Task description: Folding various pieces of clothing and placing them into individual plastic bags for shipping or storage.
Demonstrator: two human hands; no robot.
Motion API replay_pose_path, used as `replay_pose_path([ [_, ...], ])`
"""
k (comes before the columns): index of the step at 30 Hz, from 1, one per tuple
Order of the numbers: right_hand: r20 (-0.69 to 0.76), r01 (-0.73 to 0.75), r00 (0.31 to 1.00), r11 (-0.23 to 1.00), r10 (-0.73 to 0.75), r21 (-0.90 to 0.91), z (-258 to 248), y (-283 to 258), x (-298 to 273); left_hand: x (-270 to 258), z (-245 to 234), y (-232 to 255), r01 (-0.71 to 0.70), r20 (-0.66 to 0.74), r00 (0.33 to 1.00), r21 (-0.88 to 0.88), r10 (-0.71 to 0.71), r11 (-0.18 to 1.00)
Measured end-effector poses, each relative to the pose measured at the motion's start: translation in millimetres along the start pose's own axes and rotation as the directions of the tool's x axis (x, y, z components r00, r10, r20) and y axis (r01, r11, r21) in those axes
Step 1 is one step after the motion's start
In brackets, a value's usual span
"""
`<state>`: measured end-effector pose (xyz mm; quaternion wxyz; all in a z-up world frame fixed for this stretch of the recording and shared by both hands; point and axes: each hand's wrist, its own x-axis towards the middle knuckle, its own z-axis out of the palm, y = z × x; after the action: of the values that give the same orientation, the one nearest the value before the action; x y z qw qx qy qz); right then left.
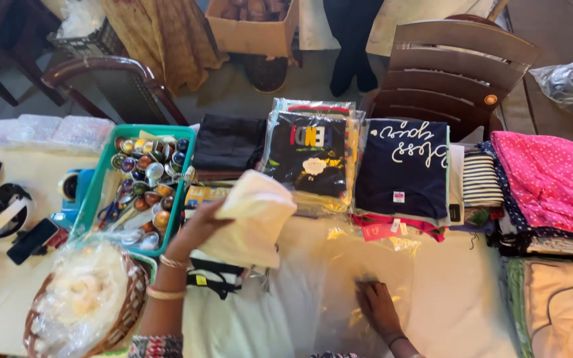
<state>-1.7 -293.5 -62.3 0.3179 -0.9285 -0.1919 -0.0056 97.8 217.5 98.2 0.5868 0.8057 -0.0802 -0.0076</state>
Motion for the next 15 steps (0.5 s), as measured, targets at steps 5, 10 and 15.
replay_pose_path([
  [5, -0.027, 0.017, 0.999, 1.000, -0.018, -0.024, 14.6, 18.3, -3.6, 78.1, -75.2, 80.1, 0.015, -0.072, 0.997, -0.046, -0.018, 0.999],
  [10, -0.048, 0.028, 0.998, 1.000, -0.027, 0.010, 23.8, 27.6, -6.3, 153.4, -119.1, 39.8, 0.090, -0.190, 0.970, -0.292, -0.150, 0.952],
  [15, -0.057, 0.023, 0.998, 1.000, -0.023, -0.005, 35.3, 42.2, -9.4, 188.8, -134.8, -150.9, 0.121, -0.278, 0.950, -0.097, -0.144, 0.988],
])
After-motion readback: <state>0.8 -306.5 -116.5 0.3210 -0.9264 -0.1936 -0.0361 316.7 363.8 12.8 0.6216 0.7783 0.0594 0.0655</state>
